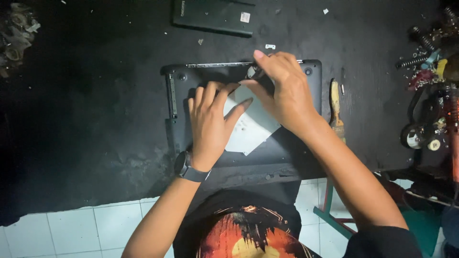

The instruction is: Installing a CD drive into a laptop chassis using a screwdriver

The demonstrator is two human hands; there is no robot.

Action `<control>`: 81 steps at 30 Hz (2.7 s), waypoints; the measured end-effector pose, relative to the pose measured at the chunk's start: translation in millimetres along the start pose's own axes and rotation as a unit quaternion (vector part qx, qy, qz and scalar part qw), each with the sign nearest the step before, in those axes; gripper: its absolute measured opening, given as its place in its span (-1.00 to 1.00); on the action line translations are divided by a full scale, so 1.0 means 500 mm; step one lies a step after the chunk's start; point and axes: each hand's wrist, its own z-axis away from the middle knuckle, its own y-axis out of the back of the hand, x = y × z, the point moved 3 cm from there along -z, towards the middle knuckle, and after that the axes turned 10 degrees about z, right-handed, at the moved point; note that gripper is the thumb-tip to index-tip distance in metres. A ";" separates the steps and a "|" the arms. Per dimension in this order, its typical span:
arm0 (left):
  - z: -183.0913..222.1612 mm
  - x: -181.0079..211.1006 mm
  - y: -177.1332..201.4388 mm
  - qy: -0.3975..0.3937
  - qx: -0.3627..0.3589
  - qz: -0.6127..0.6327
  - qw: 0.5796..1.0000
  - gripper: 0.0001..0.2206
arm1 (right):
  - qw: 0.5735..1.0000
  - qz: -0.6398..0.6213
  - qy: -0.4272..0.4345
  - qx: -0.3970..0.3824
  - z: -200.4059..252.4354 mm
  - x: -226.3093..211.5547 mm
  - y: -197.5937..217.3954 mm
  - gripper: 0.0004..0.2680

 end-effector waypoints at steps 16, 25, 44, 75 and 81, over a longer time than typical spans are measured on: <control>0.003 -0.004 0.004 0.011 -0.024 0.039 0.999 -0.67 | 0.999 0.006 -0.020 0.044 0.019 0.005 -0.020 -0.51; -0.001 -0.004 0.005 0.017 -0.019 0.048 0.999 -0.64 | 0.999 -0.002 -0.040 0.033 0.006 -0.011 -0.007 -0.51; 0.002 -0.003 0.000 -0.012 0.012 0.016 1.000 -0.70 | 0.998 -0.048 -0.044 -0.001 0.012 -0.017 0.009 -0.46; 0.008 -0.011 -0.013 -0.007 0.042 0.019 0.999 -0.65 | 0.983 -0.063 -0.035 0.169 -0.147 0.100 -0.107 -0.52; 0.004 -0.003 -0.003 -0.013 0.044 0.017 0.999 -0.68 | 0.984 -0.069 -0.037 0.162 -0.136 0.110 -0.130 -0.38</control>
